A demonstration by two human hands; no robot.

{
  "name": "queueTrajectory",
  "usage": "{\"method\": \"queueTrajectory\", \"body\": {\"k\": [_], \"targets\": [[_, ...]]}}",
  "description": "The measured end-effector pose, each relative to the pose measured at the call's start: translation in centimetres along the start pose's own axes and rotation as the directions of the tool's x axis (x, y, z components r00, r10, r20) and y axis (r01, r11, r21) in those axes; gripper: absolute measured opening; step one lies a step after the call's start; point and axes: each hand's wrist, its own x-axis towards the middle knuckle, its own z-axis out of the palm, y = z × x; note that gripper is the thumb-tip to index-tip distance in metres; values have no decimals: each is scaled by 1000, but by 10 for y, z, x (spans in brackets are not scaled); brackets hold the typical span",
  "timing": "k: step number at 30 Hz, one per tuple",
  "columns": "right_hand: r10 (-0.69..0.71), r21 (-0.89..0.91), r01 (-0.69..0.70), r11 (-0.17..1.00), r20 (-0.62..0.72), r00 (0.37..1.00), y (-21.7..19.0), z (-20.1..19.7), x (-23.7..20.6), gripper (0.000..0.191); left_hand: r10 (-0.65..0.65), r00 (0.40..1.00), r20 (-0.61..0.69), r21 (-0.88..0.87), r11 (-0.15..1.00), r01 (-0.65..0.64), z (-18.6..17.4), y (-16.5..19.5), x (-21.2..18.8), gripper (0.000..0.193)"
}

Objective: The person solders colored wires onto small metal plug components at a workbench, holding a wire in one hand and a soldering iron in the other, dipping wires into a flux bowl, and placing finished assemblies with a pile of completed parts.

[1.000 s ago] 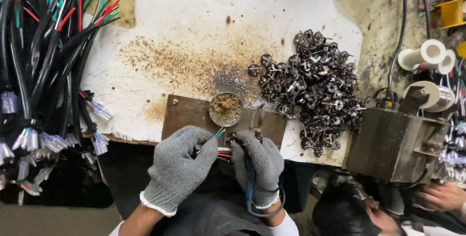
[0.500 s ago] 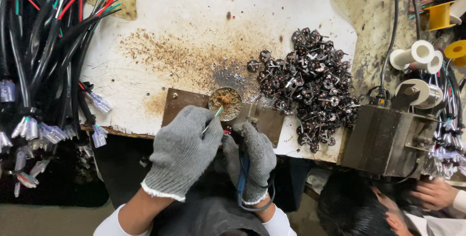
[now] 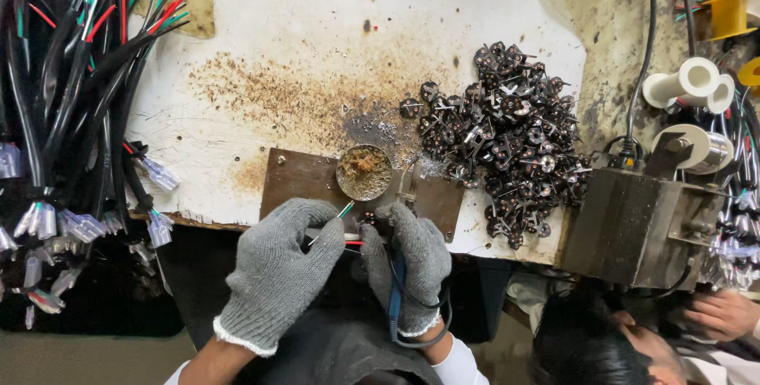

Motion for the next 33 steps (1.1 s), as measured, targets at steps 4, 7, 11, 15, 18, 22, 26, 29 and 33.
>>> {"method": "queueTrajectory", "body": {"k": [4, 7, 11, 15, 18, 22, 26, 29, 33], "targets": [[63, -41, -60, 997, 78, 995, -3, -4, -5, 29, 54, 999, 0, -54, 997, -53, 6, -2, 1, 16], [232, 113, -225, 968, -53, 971, 1, -10, -19, 39, 137, 991, 11, -45, 990, -136, 7, -3, 1, 19], [345, 388, -324, 863, 16, 939, 27, -20, -45, 23, 125, 988, 89, 15, 992, -127, 8, -3, 1, 15], [331, 541, -307, 783, 57, 942, 57, -20, -63, 39, 177, 982, 65, 50, 982, -181, 10, -4, 3, 12], [241, 440, -285, 851, 154, 958, 60, -18, -69, 39, 190, 979, 77, 61, 979, -195, 9, -6, 3, 14], [42, 358, -101, 928, 170, 985, 51, -18, -62, 38, 192, 978, 86, 58, 979, -197, 10, -9, 2, 12], [19, 337, -58, 940, 119, 993, 47, -17, -48, 37, 193, 979, 66, 77, 977, -198, 11, -12, 1, 15], [1, 326, -10, 945, 26, 1000, 49, -18, -43, 37, 234, 970, 64, 119, 963, -240, 13, -14, 0, 15], [60, 300, -61, 952, 13, 998, 48, -23, -48, 37, 252, 964, 88, 142, 954, -262, 15, -14, -2, 18]]}}
